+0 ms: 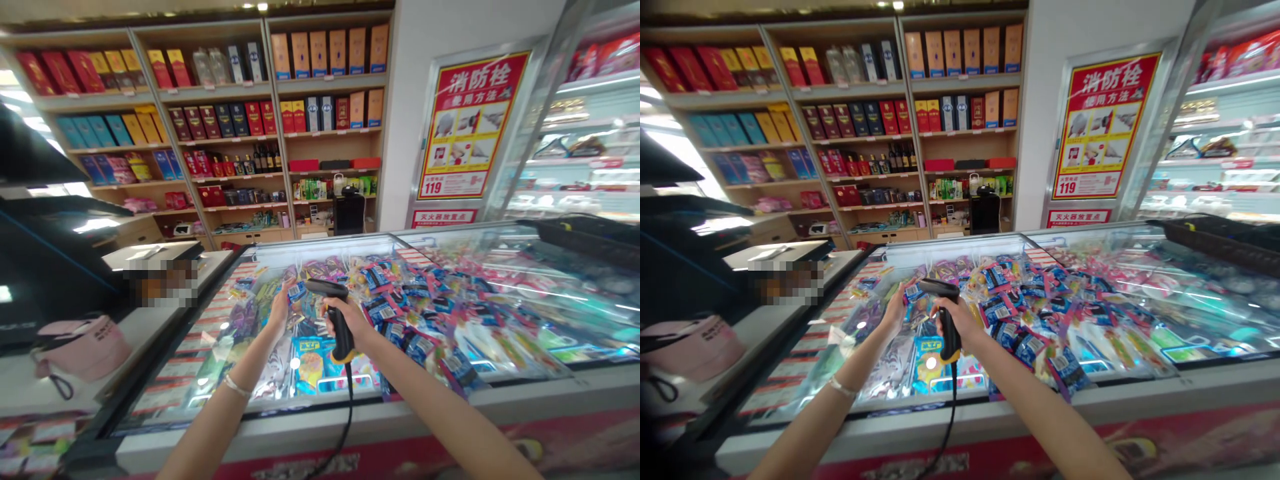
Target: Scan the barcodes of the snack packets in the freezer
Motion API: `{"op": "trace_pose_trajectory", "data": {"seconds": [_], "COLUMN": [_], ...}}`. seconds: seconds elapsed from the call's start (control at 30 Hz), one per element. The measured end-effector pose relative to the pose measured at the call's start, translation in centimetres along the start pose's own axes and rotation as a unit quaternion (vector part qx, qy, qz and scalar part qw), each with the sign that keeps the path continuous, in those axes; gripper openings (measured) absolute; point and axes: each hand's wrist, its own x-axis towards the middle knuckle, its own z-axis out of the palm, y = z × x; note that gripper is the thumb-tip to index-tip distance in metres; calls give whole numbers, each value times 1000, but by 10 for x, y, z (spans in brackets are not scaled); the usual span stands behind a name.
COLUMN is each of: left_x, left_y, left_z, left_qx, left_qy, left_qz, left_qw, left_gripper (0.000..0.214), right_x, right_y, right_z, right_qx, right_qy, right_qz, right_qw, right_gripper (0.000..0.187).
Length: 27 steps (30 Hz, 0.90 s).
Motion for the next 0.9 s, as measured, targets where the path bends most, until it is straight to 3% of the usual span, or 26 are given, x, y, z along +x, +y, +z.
{"op": "trace_pose_trajectory", "data": {"seconds": [0.13,0.3,0.37,0.43,0.53,0.6,0.73,0.9], "left_x": [-2,-25,-38,-50,-62,-63,-58,-59], "left_y": [16,29,24,15,-1,-9,-17,-20], "left_z": [37,117,143,161,171,170,164,164], "left_qx": [80,153,218,313,440,486,505,517], "left_qy": [1,24,1,-55,-130,-141,-133,-124], "left_qz": [76,173,233,295,361,380,402,400], "left_qw": [994,973,948,901,812,774,752,747], "left_gripper": [55,54,54,53,57,59,61,63], "right_x": [-18,-58,-75,-91,-106,-109,-107,-106], "right_y": [-39,-82,-90,-93,-86,-78,-63,-59], "right_z": [-19,-77,-106,-137,-182,-207,-234,-238], "right_qx": [3,43,49,68,114,142,200,222], "right_qy": [5,65,83,106,131,134,151,168], "right_qz": [-43,-125,-136,-162,-189,-181,-187,-135], "right_qw": [999,989,986,979,966,964,950,951], "right_gripper": [23,20,20,18,15,13,12,14]}}
